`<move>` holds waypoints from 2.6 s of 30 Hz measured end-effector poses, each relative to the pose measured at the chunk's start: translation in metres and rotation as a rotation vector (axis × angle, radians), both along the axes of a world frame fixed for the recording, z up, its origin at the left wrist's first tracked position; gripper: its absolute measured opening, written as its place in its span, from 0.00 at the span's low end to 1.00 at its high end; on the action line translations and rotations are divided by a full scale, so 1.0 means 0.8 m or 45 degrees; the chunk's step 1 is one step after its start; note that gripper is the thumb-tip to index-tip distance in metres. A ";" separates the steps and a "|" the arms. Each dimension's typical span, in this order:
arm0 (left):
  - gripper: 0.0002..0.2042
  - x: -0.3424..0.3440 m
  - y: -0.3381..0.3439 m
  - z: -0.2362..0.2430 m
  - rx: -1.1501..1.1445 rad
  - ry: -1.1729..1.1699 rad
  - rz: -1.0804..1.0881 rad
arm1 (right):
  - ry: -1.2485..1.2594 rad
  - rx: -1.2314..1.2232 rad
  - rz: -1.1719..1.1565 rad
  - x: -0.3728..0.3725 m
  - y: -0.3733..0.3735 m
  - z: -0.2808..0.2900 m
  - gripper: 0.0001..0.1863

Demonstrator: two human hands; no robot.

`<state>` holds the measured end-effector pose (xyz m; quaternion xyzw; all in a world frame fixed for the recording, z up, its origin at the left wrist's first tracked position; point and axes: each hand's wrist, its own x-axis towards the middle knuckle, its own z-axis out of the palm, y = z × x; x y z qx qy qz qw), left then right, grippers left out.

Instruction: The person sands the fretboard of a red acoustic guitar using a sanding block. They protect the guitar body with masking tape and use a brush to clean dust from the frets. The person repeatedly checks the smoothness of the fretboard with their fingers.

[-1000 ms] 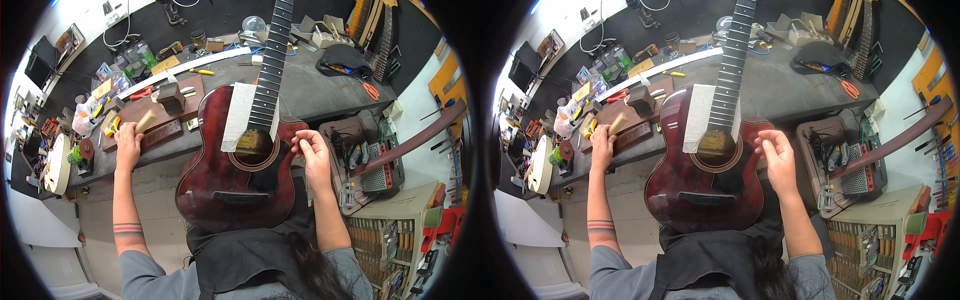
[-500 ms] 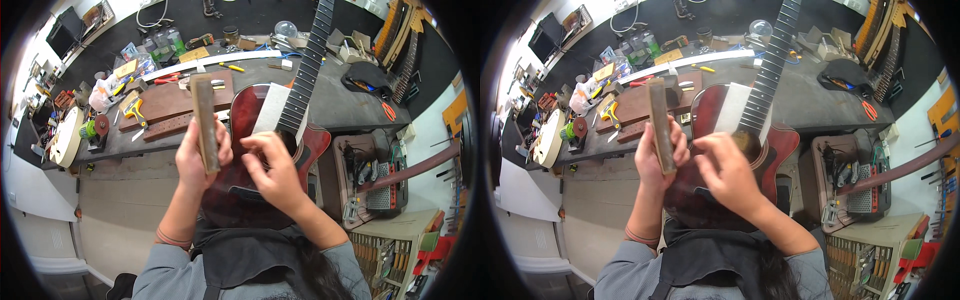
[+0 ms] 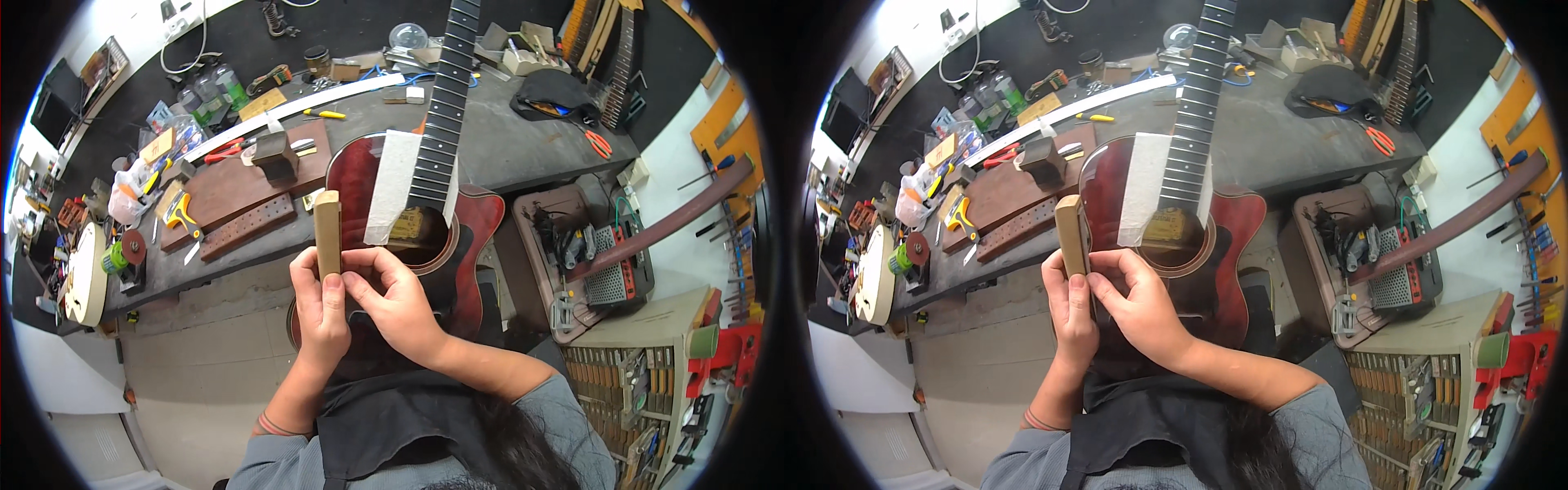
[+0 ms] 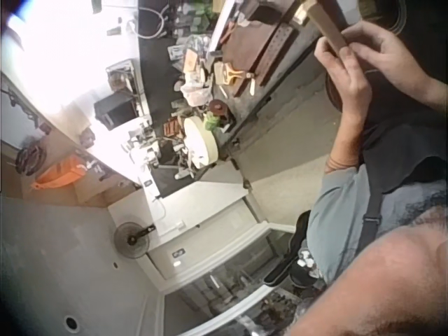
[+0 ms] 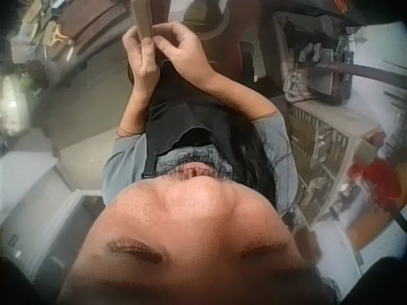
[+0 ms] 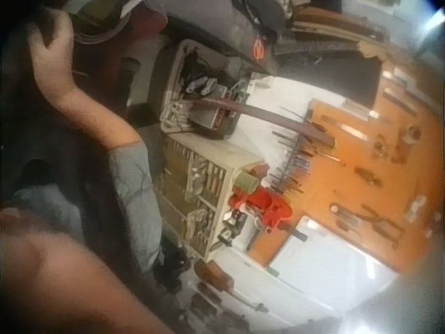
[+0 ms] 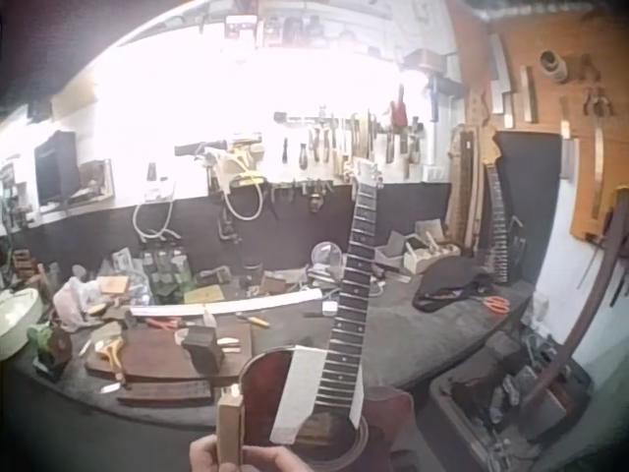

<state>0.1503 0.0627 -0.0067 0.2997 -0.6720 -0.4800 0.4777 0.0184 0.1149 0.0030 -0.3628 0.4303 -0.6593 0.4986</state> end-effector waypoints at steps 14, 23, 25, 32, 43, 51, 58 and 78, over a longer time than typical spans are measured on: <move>0.21 -0.006 0.000 0.003 0.093 -0.058 -0.180 | 0.004 0.093 -0.036 -0.022 0.012 -0.001 0.09; 0.19 -0.018 0.010 0.005 0.374 0.222 -0.339 | 0.060 -0.029 0.015 -0.032 0.026 0.011 0.10; 0.19 -0.020 0.011 0.003 0.463 0.306 -0.363 | 0.178 -0.021 -0.002 -0.038 0.025 0.008 0.12; 0.19 -0.033 0.018 -0.002 0.598 0.380 -0.402 | 0.333 0.012 -0.163 -0.039 0.020 0.002 0.25; 0.26 -0.030 0.015 -0.002 0.889 0.577 -0.782 | 0.272 0.015 -0.158 -0.055 0.022 0.014 0.24; 0.25 -0.040 0.017 -0.009 0.876 0.531 -0.774 | 0.145 0.011 -0.127 -0.063 0.022 0.007 0.22; 0.32 -0.044 -0.014 0.012 0.678 0.456 -0.596 | 0.477 -0.003 -0.209 -0.104 0.052 -0.008 0.22; 0.25 -0.228 -0.233 0.153 0.504 -0.130 -0.611 | 0.640 0.985 -0.091 -0.205 0.166 -0.457 0.19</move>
